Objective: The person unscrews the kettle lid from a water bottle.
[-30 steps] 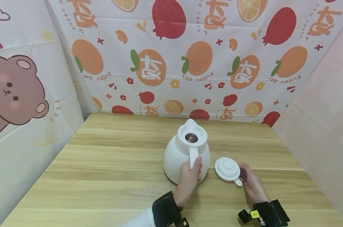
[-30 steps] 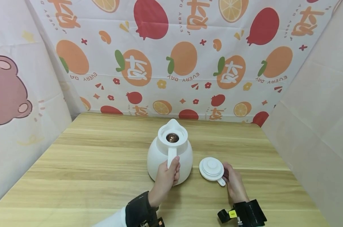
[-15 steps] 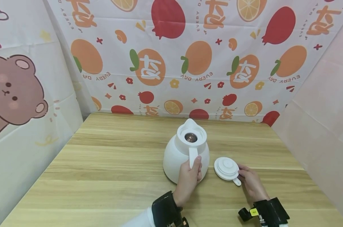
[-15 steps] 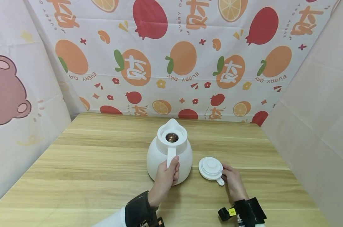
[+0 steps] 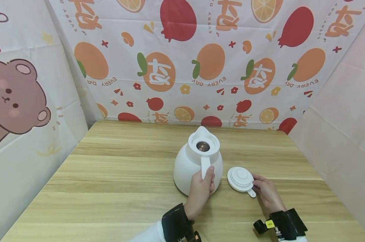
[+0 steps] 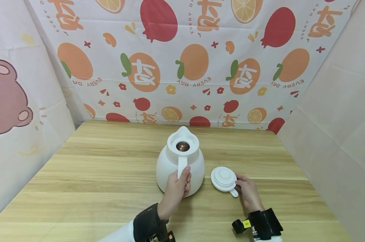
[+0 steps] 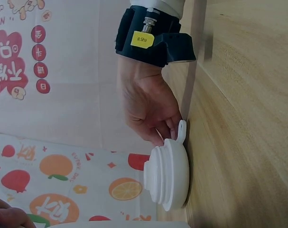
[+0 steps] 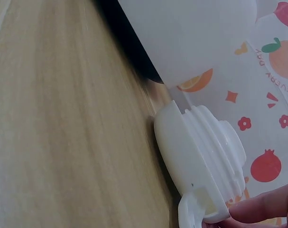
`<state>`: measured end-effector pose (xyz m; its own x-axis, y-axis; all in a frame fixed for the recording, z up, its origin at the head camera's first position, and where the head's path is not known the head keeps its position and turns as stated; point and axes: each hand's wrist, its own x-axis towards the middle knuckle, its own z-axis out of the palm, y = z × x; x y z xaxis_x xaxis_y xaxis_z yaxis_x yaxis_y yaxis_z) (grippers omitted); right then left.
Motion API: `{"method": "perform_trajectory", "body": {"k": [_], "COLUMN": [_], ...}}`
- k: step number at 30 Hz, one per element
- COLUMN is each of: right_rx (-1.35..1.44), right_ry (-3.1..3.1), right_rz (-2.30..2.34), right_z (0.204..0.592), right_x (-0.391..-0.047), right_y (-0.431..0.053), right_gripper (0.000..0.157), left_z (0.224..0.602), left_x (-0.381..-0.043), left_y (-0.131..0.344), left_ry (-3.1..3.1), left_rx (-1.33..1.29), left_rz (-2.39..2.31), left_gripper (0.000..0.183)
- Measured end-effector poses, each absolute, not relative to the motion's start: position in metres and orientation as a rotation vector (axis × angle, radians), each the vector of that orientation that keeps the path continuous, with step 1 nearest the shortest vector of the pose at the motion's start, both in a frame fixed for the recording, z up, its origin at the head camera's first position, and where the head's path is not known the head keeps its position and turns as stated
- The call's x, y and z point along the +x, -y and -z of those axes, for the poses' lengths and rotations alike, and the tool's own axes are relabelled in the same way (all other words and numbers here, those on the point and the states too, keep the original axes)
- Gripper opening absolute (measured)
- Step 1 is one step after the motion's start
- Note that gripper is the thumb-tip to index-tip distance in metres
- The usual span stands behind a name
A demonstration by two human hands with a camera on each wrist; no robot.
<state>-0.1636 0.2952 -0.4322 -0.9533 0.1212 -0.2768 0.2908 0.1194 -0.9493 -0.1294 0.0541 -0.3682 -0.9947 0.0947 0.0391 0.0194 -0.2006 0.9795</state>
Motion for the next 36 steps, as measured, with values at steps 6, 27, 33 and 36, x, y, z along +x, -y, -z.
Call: {"method": "perform_trajectory", "body": {"k": [6,27,33,36], "right_rx": [0.436,0.452,0.474,0.494], "right_ry": [-2.272,-2.226,-2.233,-2.276], "right_rz": [1.962,1.99,1.971,1.912], "right_z": [0.435,0.429,0.426,0.424], "right_x": [-0.167,-0.161,-0.161,-0.16], "right_y": [-0.294,-0.292,-0.29,-0.288], "right_gripper": [0.048,0.048,0.05,0.054], "left_z": [0.368,0.367,0.368,0.37], "left_x": [-0.13,-0.13,-0.128,-0.127], "left_y": [-0.054,-0.05,-0.048,-0.046], "left_ry": [-1.957,-1.887,-1.96,-2.032], "left_rx": [0.135,0.176,0.192,0.212], "left_rz": [-2.385,-2.39,-2.347,-2.336], "left_gripper": [0.044,0.05,0.048,0.042]}}
